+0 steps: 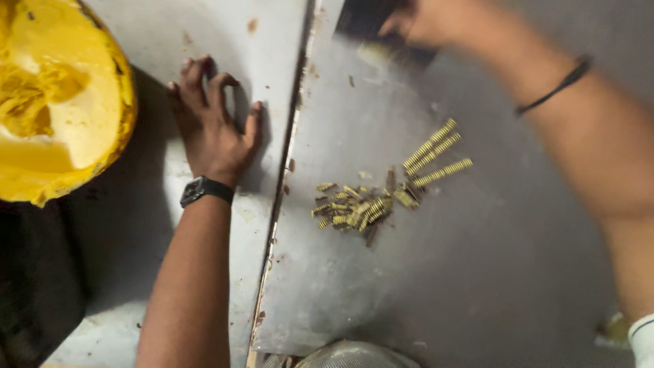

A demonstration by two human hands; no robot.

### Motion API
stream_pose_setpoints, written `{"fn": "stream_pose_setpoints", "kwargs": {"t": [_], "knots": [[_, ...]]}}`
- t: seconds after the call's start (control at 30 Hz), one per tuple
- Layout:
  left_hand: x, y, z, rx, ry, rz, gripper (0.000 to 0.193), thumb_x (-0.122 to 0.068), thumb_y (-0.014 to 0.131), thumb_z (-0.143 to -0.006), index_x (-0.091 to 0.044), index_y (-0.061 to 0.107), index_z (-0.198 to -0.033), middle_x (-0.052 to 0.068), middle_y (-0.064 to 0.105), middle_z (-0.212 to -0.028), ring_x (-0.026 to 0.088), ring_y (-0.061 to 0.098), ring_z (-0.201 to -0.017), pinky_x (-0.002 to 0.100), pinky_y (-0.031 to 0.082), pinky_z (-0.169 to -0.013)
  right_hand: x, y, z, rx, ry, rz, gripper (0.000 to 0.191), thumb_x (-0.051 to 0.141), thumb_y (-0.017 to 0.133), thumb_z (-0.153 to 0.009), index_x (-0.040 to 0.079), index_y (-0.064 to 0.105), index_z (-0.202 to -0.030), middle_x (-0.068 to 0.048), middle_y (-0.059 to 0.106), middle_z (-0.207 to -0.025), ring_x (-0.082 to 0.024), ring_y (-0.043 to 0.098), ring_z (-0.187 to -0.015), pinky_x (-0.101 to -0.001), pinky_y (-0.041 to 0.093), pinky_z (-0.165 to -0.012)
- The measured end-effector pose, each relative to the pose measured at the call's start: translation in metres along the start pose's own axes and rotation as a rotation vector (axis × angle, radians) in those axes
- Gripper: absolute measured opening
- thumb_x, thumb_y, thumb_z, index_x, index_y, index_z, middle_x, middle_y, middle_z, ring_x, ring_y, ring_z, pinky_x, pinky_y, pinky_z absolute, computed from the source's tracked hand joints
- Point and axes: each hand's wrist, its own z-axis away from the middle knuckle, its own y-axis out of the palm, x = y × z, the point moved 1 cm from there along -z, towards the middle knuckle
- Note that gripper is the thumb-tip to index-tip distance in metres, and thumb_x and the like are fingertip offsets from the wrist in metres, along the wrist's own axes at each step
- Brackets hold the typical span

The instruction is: The person sands small brass screws on a metal workbench using a sanding block. They repeatedly rub the screws against the surface, then gather and transfer them into a metal tray and onto a white paper sheet.

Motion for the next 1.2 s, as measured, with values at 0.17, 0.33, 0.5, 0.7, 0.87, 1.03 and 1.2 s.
{"fn": "stream_pose_setpoints", "kwargs": {"t": [0.17,0.33,0.5,0.7,0.87,1.03,1.2], "knots": [[0.007,0.005,0.002,-0.006,0.050,-0.015,0.049,-0.051,0.064,-0.107,-0.016,0.051,-0.139,0.013,0.033,-0.164,0.035,0.023,-0.160,0.058,0.011,-0.131,0.139,0.045,0.120,-0.121,-0.348,-0.226,0.063,0.026,0.080,-0.078,0.016,0.064,-0.138,-0.014,0.071,-0.082,-0.036,0.069,-0.069,-0.0469,0.056,-0.061],[0.010,0.005,0.003,0.044,0.036,0.028,0.050,-0.050,0.063,-0.106,-0.013,0.050,-0.136,0.017,0.032,-0.166,0.036,0.016,-0.162,0.057,0.004,-0.130,0.118,0.024,0.209,-0.283,0.074,-0.298,0.039,0.034,0.076,-0.096,0.023,0.070,-0.132,-0.011,0.079,-0.103,-0.027,0.073,-0.081,-0.0399,0.058,-0.073],[0.006,0.006,0.000,-0.053,0.094,0.153,0.057,-0.058,0.066,-0.104,-0.015,0.054,-0.140,0.023,0.029,-0.165,0.040,0.011,-0.156,0.060,0.001,-0.124,0.025,0.001,0.208,-0.613,0.485,-0.153,0.082,0.038,0.099,-0.075,0.008,0.060,-0.141,-0.018,0.069,-0.133,-0.033,0.066,-0.121,-0.0438,0.052,-0.104],[0.018,-0.010,0.026,-0.002,0.139,0.467,0.053,-0.051,0.064,-0.099,-0.014,0.056,-0.136,0.017,0.041,-0.163,0.040,0.022,-0.156,0.056,0.016,-0.126,0.141,0.074,0.212,-0.523,0.542,-0.439,0.096,0.035,0.095,-0.068,0.021,0.050,-0.152,-0.014,0.066,-0.139,-0.027,0.066,-0.125,-0.0373,0.052,-0.107],[0.016,-0.023,0.115,-0.035,0.163,0.624,0.060,-0.046,0.059,-0.105,-0.009,0.050,-0.151,0.019,0.052,-0.153,0.039,0.031,-0.154,0.052,0.015,-0.129,0.260,0.104,0.260,-0.512,0.436,-0.176,0.075,0.027,0.084,-0.083,0.027,0.051,-0.151,-0.009,0.068,-0.136,-0.034,0.068,-0.116,-0.0415,0.055,-0.092],[-0.012,-0.019,0.183,0.054,0.147,0.690,0.057,-0.044,0.053,-0.103,-0.011,0.050,-0.149,0.015,0.051,-0.158,0.034,0.028,-0.158,0.050,0.009,-0.133,0.241,0.121,0.354,-0.882,0.725,-0.131,0.060,0.025,0.077,-0.095,0.011,0.051,-0.147,-0.019,0.070,-0.124,-0.039,0.070,-0.107,-0.0459,0.057,-0.085],[-0.057,-0.005,0.184,0.043,0.247,0.499,0.067,-0.046,0.055,-0.102,-0.007,0.044,-0.155,0.020,0.034,-0.166,0.038,0.017,-0.157,0.053,0.005,-0.127,0.197,0.185,0.400,-0.712,1.035,-0.388,0.047,0.034,0.080,-0.090,0.005,0.061,-0.123,-0.021,0.074,-0.108,-0.042,0.071,-0.101,-0.0505,0.055,-0.081]]}}
